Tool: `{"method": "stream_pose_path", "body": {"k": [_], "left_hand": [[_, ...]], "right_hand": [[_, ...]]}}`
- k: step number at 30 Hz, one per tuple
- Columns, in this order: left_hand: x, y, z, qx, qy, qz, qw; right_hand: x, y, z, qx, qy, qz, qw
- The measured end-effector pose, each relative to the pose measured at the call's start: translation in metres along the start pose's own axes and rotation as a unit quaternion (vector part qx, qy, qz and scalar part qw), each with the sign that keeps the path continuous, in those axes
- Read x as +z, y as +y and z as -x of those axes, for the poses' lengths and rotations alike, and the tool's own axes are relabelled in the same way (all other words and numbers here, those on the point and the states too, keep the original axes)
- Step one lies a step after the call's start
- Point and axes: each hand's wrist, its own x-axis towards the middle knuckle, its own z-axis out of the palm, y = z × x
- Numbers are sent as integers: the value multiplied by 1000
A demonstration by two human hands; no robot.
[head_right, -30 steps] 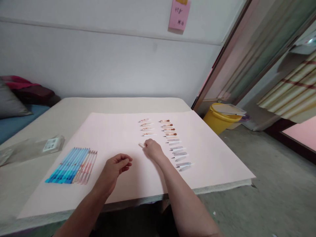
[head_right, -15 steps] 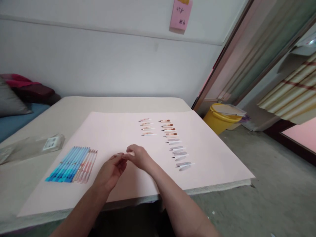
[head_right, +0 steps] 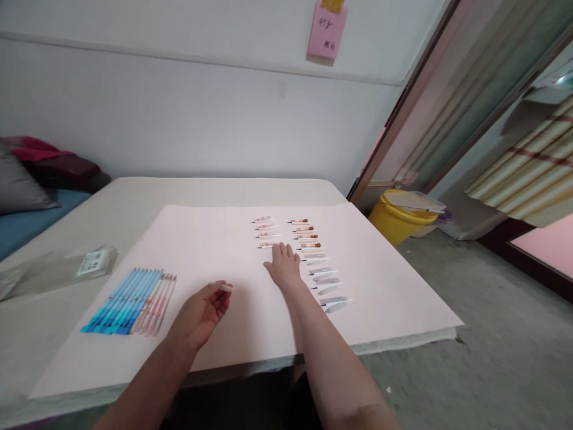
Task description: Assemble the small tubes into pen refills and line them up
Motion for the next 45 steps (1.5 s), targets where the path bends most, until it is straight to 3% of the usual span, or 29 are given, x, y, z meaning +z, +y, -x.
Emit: {"method": "stream_pose_path", "body": {"k": [6, 10, 18, 24, 27, 32, 45], "left_hand": [[2, 1, 2, -7, -1, -5, 1000], [2, 1, 3, -7, -5, -2, 1000], [0, 3, 2, -4, -3, 2, 1000], [-4, 10, -3, 5, 6, 32, 999], [-7, 20, -5, 13, 15, 57, 998], [-13, 35, -8, 42, 33, 92, 994], [-9, 38, -4, 69, 33, 73, 994]], "right_hand": [[-7, 1, -1, -20, 31, 8, 999], [-17, 1, -3, 28, 87, 20, 996], [-18, 6, 4, -20, 8, 19, 1000], [-37, -15, 13, -63, -3, 5, 998], [-56, -36, 29, -117, -4, -70, 991], [-74, -65, 62, -230, 5, -212, 950], [-75, -70, 71, -242, -4, -226, 943]]}}
